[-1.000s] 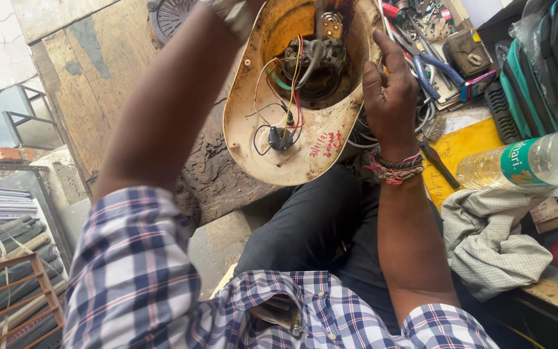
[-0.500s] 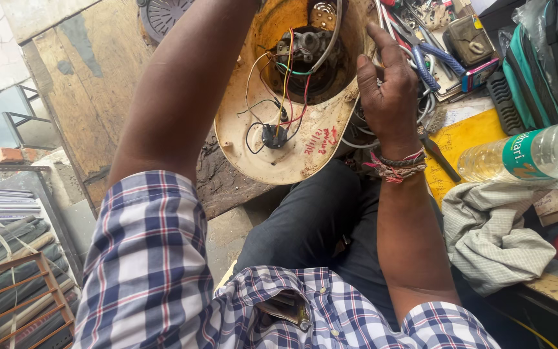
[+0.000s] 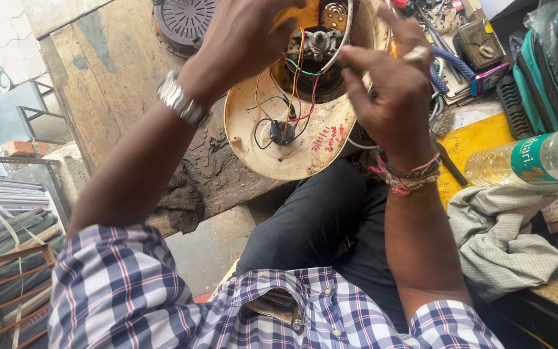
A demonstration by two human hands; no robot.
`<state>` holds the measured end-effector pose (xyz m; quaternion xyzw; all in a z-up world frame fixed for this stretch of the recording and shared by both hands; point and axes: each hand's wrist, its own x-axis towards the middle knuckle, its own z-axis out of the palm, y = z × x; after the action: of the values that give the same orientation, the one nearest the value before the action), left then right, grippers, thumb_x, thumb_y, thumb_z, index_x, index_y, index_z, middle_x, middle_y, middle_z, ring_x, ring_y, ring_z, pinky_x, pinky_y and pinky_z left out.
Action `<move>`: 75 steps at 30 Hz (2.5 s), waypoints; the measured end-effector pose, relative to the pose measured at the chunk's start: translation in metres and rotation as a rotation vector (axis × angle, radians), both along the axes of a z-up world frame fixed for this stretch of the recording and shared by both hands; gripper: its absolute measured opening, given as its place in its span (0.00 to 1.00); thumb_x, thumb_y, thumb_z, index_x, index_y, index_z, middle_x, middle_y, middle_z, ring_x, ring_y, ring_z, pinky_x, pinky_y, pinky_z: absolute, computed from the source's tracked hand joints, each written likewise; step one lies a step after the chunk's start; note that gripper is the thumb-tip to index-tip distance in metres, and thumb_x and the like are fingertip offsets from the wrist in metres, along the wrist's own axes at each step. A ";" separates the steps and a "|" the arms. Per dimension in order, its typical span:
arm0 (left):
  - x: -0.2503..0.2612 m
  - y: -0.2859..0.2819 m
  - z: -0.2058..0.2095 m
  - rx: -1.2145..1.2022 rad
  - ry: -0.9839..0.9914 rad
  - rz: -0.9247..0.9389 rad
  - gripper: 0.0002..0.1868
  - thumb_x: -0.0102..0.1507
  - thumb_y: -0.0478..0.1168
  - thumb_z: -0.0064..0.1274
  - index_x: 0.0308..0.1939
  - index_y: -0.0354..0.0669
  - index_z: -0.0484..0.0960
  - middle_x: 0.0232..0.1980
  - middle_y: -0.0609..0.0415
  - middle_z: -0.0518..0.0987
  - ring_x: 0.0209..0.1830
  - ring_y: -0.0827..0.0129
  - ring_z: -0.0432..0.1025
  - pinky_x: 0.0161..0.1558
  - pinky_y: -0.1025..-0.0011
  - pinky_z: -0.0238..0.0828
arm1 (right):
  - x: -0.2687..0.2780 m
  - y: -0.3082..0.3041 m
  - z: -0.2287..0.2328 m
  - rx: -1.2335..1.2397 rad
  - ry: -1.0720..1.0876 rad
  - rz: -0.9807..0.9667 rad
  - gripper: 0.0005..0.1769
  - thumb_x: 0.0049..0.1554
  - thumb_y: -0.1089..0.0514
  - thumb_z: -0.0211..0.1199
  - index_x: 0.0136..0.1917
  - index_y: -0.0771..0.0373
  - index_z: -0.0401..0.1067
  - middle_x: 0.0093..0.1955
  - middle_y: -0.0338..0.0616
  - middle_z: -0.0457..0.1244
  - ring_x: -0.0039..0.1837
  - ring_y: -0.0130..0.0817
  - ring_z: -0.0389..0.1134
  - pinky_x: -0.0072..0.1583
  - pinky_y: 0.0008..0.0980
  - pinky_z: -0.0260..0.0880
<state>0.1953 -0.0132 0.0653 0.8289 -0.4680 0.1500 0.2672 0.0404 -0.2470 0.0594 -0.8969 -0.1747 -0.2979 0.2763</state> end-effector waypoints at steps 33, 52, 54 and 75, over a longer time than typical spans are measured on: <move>-0.032 0.022 -0.056 0.142 0.080 0.106 0.16 0.73 0.60 0.55 0.42 0.63 0.93 0.86 0.49 0.39 0.83 0.37 0.25 0.81 0.40 0.28 | 0.024 0.020 -0.004 -0.346 0.429 0.030 0.05 0.55 0.56 0.72 0.47 0.54 0.81 0.47 0.43 0.71 0.66 0.44 0.67 0.76 0.69 0.30; -0.023 0.003 -0.032 -0.012 -0.186 0.015 0.22 0.66 0.44 0.69 0.64 0.55 0.84 0.76 0.44 0.65 0.76 0.50 0.56 0.72 0.46 0.53 | 0.011 -0.002 0.017 0.173 0.201 0.057 0.07 0.61 0.68 0.71 0.53 0.66 0.80 0.57 0.49 0.71 0.65 0.42 0.69 0.66 0.38 0.69; -0.022 -0.001 -0.027 -0.005 -0.198 -0.021 0.10 0.67 0.43 0.68 0.52 0.56 0.87 0.72 0.47 0.70 0.73 0.53 0.60 0.68 0.48 0.55 | 0.011 -0.004 0.016 0.196 0.224 0.059 0.07 0.60 0.68 0.71 0.53 0.66 0.80 0.57 0.49 0.71 0.65 0.42 0.69 0.66 0.38 0.69; -0.010 -0.028 -0.023 -0.120 -0.102 -0.069 0.07 0.56 0.43 0.69 0.38 0.55 0.91 0.40 0.47 0.82 0.44 0.54 0.73 0.49 0.56 0.63 | 0.017 0.003 -0.013 0.326 0.104 -0.102 0.09 0.61 0.64 0.75 0.55 0.63 0.81 0.55 0.49 0.71 0.64 0.42 0.69 0.66 0.38 0.69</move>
<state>0.1850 -0.0416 0.0422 0.7861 -0.4993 0.2106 0.2973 0.0578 -0.2439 0.0467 -0.8621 -0.0638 -0.2890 0.4113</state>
